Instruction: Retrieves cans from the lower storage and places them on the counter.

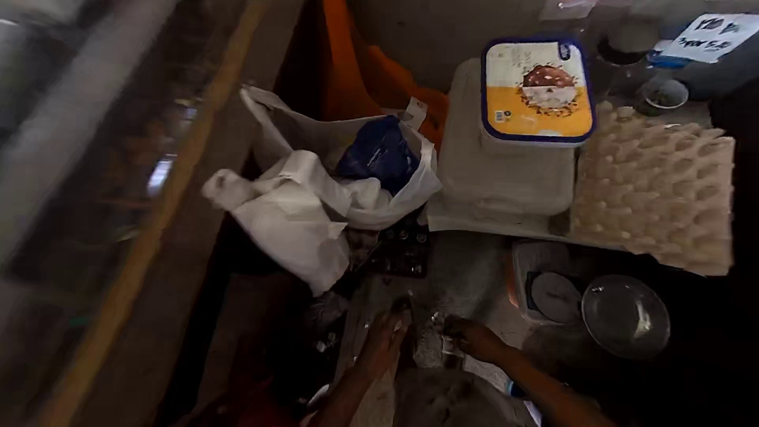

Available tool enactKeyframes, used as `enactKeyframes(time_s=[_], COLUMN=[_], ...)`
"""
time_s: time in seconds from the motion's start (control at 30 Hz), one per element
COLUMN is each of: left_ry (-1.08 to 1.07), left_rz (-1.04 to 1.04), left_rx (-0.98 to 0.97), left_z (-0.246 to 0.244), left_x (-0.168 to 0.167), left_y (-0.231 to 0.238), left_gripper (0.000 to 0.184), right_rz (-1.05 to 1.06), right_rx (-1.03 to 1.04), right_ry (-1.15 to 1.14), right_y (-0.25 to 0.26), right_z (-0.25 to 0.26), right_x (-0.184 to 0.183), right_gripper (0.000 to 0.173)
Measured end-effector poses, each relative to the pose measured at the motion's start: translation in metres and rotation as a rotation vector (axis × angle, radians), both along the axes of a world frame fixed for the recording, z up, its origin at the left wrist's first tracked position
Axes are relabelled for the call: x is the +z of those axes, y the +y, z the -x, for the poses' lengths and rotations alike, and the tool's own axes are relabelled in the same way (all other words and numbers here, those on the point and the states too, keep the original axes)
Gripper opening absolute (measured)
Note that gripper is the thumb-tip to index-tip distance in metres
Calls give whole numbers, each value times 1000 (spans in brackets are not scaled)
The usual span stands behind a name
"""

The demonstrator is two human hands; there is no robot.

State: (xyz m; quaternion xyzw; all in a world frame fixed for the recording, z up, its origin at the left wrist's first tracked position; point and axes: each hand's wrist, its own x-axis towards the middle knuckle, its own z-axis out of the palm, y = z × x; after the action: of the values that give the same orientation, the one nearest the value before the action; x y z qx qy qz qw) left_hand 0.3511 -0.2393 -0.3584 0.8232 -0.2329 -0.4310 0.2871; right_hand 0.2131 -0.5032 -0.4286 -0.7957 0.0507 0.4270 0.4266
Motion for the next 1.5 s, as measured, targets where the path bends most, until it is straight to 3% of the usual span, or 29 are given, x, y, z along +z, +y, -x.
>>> enactKeyframes(time_s=[0.13,0.23,0.33,0.53,0.63,0.73,0.8,0.9,1.0,1.1,1.17,1.37,1.5], left_ry=[54,-14,-58,-231,-280,-243,-226,-106,-95,-129,-116,21,-218], left_rz=[-241,-357,-398,-584,-639,-556,-463,-223,-132,-221,-206,95,11], left_rx=[-103,-219,-206,68,142,111,83,213,258,160,140,452,473], left_z=[-68,-105,-125,-155,-169,-191,-203,-216,-220,-226,-230,-222,-212], left_x=[-118,-186,-232,-294,-312,-327,-340,-363,-365,-357,-358,-374,-346], left_y=[-31,-48,-58,-76,-80,-78,-78,-83,-90,-87,-88,-82,-87], left_gripper=[43,41,46,65,57,60,63,66,53,59,61,61,57], right_rz=[32,77,145,296,365,392,392,388,383,417,443,396,333], right_rx=[38,-35,-109,7,-11,14,16,-19,-17,-12,-10,-42,-108], right_ry=[-7,-89,-235,-419,-495,-463,-402,-450,-474,-579,-652,-841,-1021], right_y=[-1,-4,-11,-16,-17,-17,-18,-17,-17,-13,-13,-11,-18], right_z=[-36,-84,-138,-213,-229,-240,-246,-249,-256,-256,-256,-261,-252], right_x=[-86,-133,-174,-244,-275,-300,-310,-322,-328,-338,-338,-321,-295], right_gripper=[37,43,39,42,43,52,60,68,69,64,59,42,40])
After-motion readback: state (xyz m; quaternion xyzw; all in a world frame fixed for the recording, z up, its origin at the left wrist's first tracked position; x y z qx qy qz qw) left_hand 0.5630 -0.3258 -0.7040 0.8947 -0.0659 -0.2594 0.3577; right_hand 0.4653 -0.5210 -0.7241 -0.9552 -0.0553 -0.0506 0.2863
